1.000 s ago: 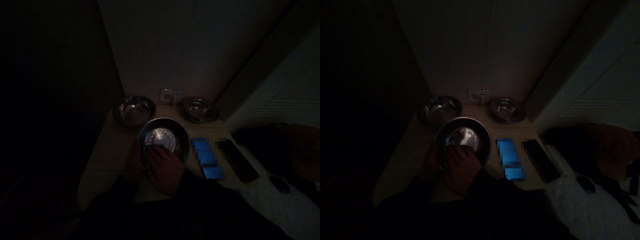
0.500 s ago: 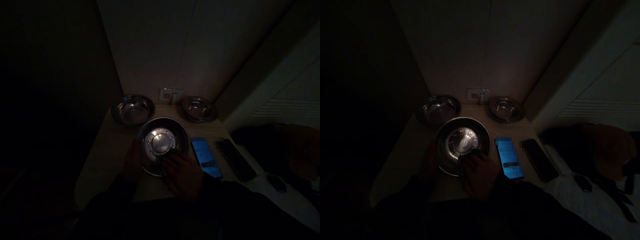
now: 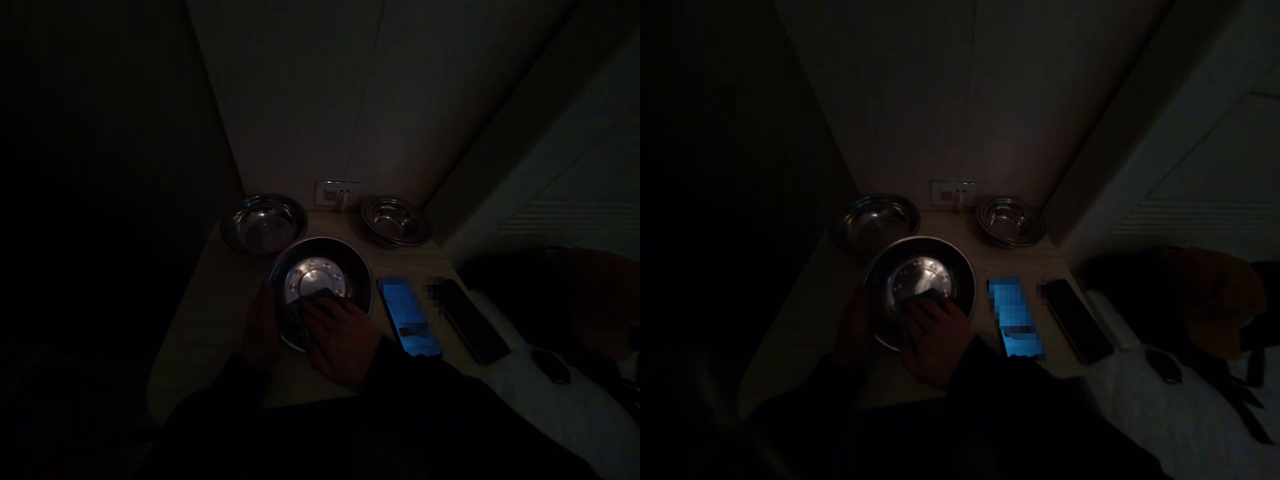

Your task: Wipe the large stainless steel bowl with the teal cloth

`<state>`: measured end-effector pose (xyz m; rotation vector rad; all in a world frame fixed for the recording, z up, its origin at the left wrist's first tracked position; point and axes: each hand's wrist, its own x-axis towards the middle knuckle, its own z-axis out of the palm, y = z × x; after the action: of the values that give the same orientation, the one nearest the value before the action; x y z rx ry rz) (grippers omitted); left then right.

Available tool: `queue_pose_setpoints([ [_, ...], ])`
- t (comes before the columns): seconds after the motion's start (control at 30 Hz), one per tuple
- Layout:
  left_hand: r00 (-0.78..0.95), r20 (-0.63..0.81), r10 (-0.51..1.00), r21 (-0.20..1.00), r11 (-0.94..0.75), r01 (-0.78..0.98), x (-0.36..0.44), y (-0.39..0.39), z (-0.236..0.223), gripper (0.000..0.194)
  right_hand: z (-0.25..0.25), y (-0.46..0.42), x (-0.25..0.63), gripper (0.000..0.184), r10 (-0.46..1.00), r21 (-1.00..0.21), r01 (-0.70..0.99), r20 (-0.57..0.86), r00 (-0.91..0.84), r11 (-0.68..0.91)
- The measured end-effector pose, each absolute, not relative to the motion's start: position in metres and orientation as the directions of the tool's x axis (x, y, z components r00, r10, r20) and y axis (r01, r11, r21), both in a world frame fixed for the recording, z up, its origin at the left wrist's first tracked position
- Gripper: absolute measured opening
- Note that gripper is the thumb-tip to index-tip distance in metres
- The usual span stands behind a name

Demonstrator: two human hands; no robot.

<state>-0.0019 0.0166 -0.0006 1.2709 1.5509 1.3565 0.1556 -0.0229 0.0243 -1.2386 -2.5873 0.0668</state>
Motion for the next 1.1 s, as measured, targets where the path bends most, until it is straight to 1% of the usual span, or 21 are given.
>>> queue_pose_setpoints([
  [0.17,-0.25,0.114,0.962,0.976,-0.062,0.207,0.001,0.015,0.003,0.047,0.032,-0.03,0.184,0.036,0.769,-0.118,0.761,0.136,-0.624,0.638],
  [0.3,-0.268,0.084,0.96,0.978,-0.027,0.209,0.001,0.014,0.003,0.05,0.03,-0.034,0.178,0.041,0.789,-0.123,0.78,0.15,-0.596,0.613],
  [0.4,-0.269,0.098,0.958,0.976,-0.039,0.216,-0.001,0.014,-0.001,0.051,0.027,-0.035,0.16,0.045,0.807,-0.197,0.783,0.16,-0.568,0.59],
  [0.53,-0.291,0.027,0.956,0.983,0.027,0.183,-0.003,0.015,-0.006,0.055,0.028,-0.029,0.134,0.052,0.793,-0.347,0.718,0.165,-0.587,0.603],
  [0.63,-0.329,0.005,0.944,0.976,0.066,0.205,-0.004,0.015,-0.004,0.056,0.03,-0.028,0.128,0.057,0.794,-0.386,0.699,0.189,-0.579,0.602],
  [0.73,-0.307,0.036,0.951,0.979,0.027,0.2,-0.003,0.015,0.0,0.051,0.031,-0.032,0.144,0.059,0.761,-0.352,0.685,0.154,-0.63,0.638],
  [0.87,-0.271,0.055,0.961,0.986,-0.01,0.165,-0.002,0.013,0.002,0.046,0.037,-0.034,0.184,0.054,0.71,-0.216,0.686,0.053,-0.702,0.695],
  [0.97,-0.273,0.074,0.959,0.986,-0.029,0.166,0.0,0.012,0.002,0.043,0.043,-0.033,0.201,0.051,0.686,-0.133,0.679,0.01,-0.727,0.722],
  [1.03,-0.267,0.087,0.96,0.988,-0.048,0.15,0.002,0.011,0.003,0.044,0.043,-0.034,0.201,0.049,0.691,-0.122,0.685,0.012,-0.722,0.718],
  [1.1,-0.259,0.096,0.961,0.989,-0.061,0.138,0.004,0.009,0.005,0.046,0.041,-0.037,0.193,0.049,0.704,-0.148,0.693,0.031,-0.709,0.705],
])
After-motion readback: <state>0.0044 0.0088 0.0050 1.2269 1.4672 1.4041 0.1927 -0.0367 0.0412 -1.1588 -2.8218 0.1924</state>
